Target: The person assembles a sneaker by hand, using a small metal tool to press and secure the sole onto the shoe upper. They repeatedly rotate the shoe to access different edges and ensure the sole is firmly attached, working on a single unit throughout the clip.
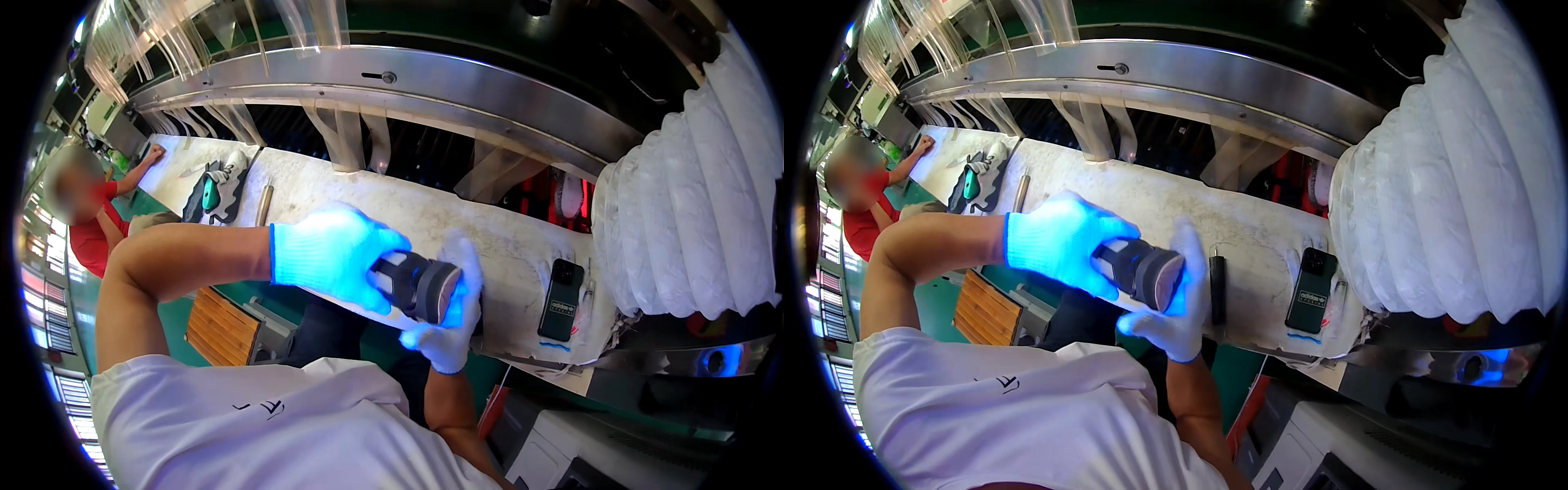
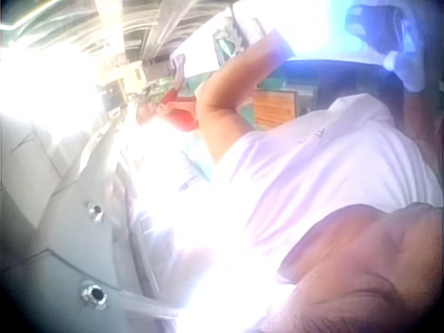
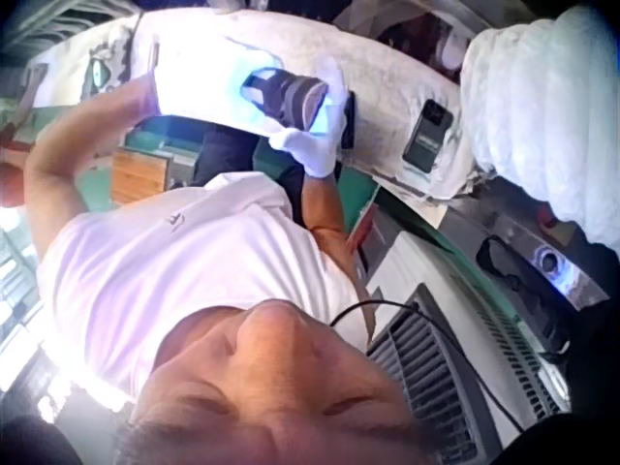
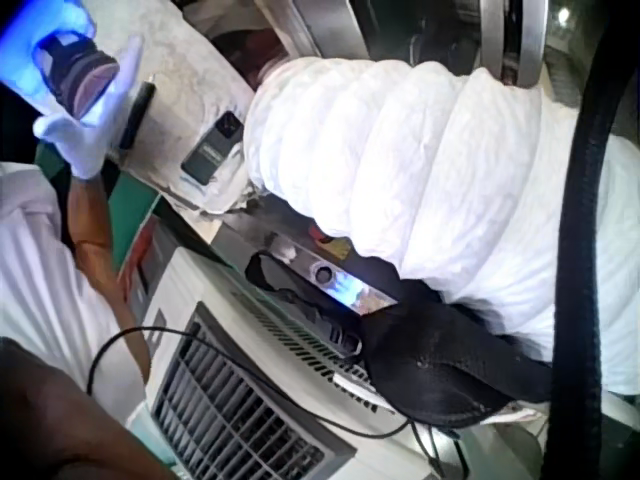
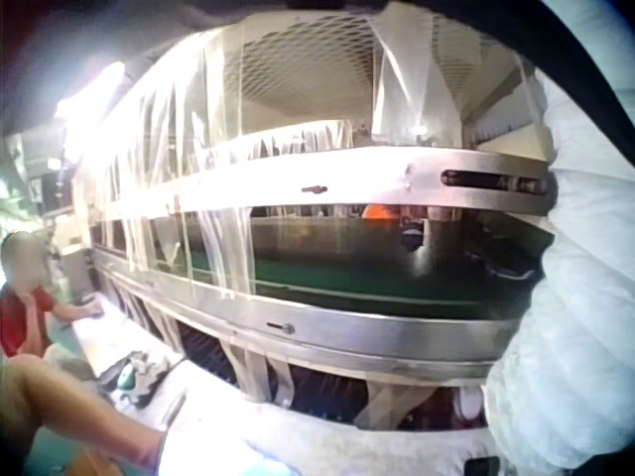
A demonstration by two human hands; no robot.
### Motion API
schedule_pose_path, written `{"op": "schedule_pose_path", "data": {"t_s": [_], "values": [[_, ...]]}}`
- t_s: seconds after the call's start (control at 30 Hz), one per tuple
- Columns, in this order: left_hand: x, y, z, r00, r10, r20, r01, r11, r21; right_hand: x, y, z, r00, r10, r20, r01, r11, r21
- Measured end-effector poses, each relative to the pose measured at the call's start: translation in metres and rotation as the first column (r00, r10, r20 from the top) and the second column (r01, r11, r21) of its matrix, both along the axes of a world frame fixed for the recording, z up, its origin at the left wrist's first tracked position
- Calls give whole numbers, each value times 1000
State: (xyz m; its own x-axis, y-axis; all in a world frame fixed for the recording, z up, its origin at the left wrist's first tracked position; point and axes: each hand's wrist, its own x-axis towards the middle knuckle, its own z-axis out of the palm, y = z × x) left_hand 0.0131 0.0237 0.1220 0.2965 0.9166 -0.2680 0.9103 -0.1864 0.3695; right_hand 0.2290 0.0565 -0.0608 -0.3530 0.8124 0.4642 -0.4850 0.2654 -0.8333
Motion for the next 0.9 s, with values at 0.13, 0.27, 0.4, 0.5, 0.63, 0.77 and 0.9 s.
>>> {"op": "schedule_pose_path", "data": {"t_s": [0.13, 0.27, 0.4, 0.5, 0.63, 0.77, 0.9], "values": [[-14, -5, -14, 999, -33, 36, 29, 992, 124, -34, 1, -4, 946, -119, -300, 87, 989, -118], [-20, -13, -16, 993, -83, 78, 70, 985, 155, -25, 11, -22, 949, 17, -315, 11, 996, 89], [-24, -11, -24, 991, -119, 67, 105, 976, 192, -21, 28, -8, 964, 192, -184, -121, 933, 339], [-27, -5, -27, 985, -134, 106, 115, 979, 166, -23, 30, 0, 979, 140, -151, -83, 939, 335], [-23, -4, -25, 986, -97, 138, 80, 990, 119, -19, 21, 1, 987, 92, -135, -56, 967, 248], [-17, 0, -21, 989, -94, 114, 84, 993, 88, -14, 15, 4, 996, 38, -78, -18, 969, 248], [-11, 4, -26, 986, -142, 90, 130, 984, 122, -17, -5, 3, 996, -59, -71, 69, 986, 149]]}}
